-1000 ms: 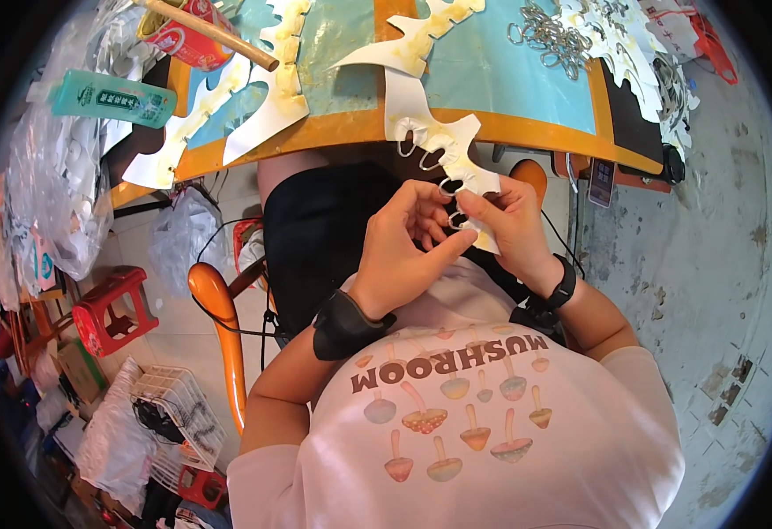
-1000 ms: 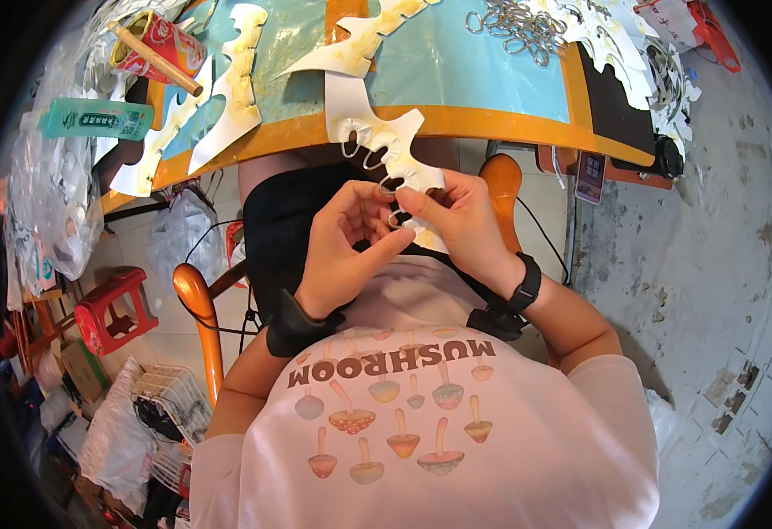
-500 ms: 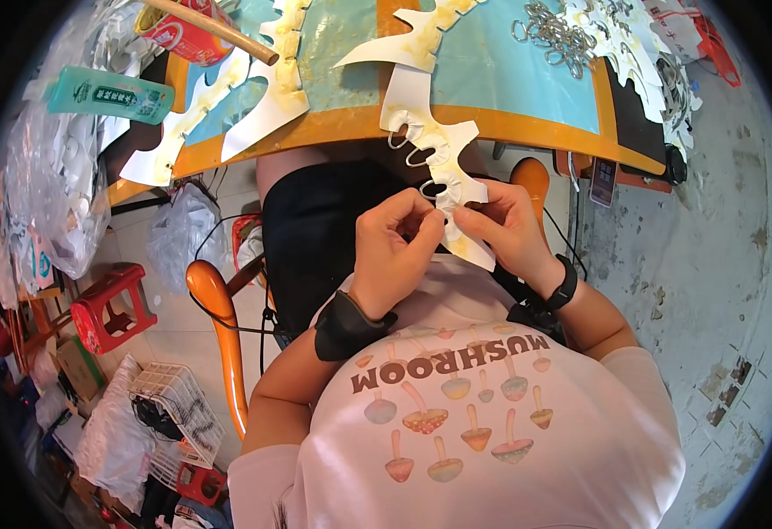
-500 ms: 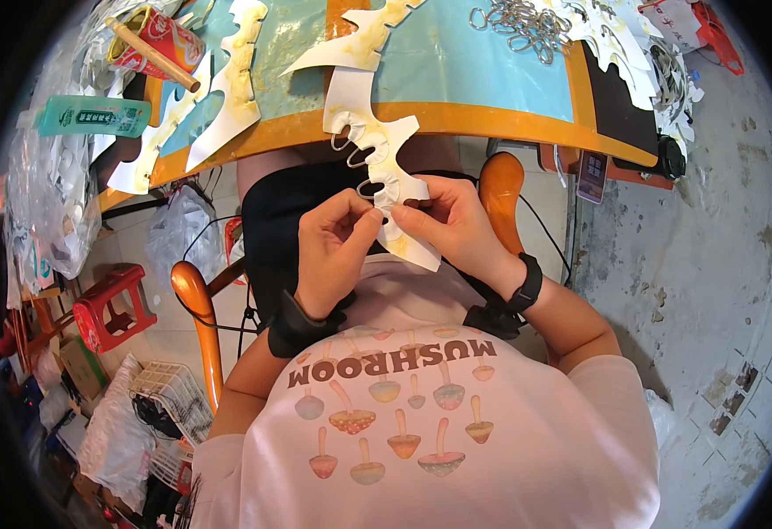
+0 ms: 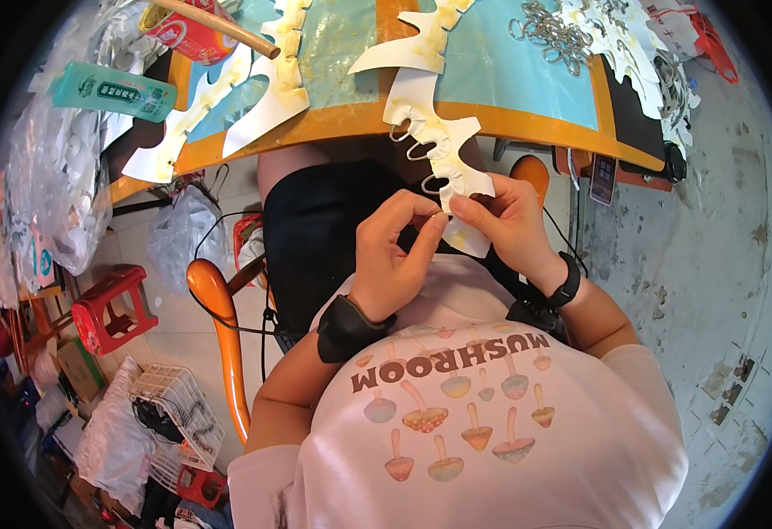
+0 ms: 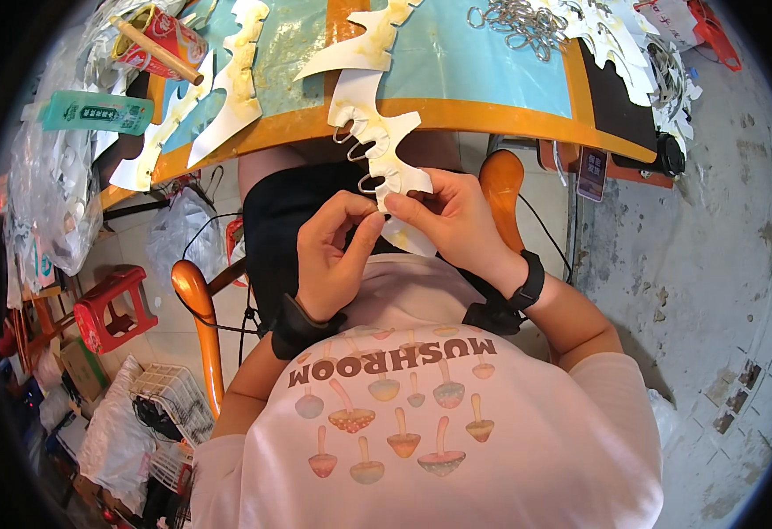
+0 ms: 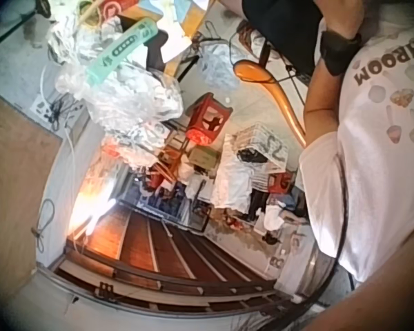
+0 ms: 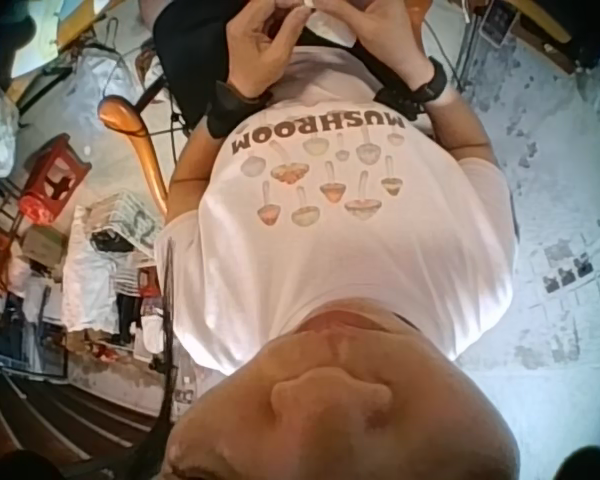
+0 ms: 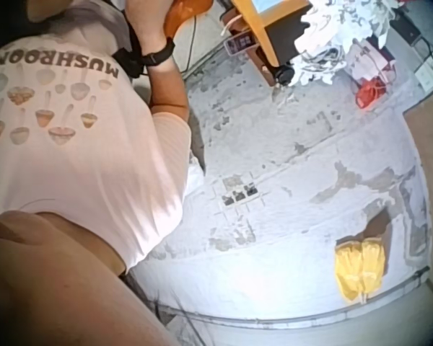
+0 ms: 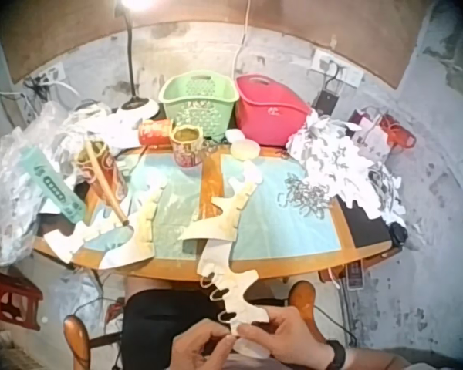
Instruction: Assembling decorative white shoe components by applying adhesive and attaching metal rings.
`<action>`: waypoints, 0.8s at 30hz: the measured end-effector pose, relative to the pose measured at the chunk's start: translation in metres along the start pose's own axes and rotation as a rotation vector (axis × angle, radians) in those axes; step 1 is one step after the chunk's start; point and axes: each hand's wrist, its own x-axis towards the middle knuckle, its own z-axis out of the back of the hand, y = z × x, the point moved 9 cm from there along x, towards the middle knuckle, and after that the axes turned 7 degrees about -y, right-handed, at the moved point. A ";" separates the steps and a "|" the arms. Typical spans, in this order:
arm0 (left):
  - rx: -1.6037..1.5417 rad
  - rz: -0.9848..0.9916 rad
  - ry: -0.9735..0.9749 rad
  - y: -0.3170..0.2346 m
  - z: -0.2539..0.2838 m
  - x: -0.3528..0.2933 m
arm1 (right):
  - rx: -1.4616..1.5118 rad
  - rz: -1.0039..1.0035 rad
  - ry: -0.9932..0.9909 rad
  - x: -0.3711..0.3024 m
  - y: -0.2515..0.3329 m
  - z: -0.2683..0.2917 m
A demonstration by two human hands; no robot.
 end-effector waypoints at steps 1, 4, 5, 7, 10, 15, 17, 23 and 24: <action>-0.023 0.023 -0.016 0.001 0.000 -0.001 | 0.024 0.009 -0.002 -0.002 0.001 -0.001; -0.059 0.051 -0.050 0.002 0.001 -0.006 | 0.072 0.021 0.011 -0.004 0.000 -0.004; -0.047 0.031 -0.053 -0.001 0.002 -0.008 | 0.084 0.023 0.020 -0.005 0.000 -0.005; -0.020 0.012 -0.091 -0.005 0.004 -0.011 | 0.097 0.060 0.049 -0.008 0.003 -0.010; -0.002 0.060 -0.190 -0.010 0.008 -0.015 | 0.093 0.107 0.090 -0.014 0.008 -0.017; -0.111 0.011 -0.173 -0.017 0.008 -0.024 | 0.060 0.188 0.071 -0.025 0.009 -0.021; -0.144 -0.010 -0.179 -0.019 0.010 -0.029 | 0.021 0.198 0.077 -0.029 0.010 -0.022; -0.104 -0.063 -0.278 -0.026 0.025 -0.036 | -0.363 0.375 0.168 -0.031 0.024 -0.030; -0.076 -0.045 -0.294 -0.026 0.032 -0.036 | -0.457 0.452 0.249 -0.035 0.034 -0.034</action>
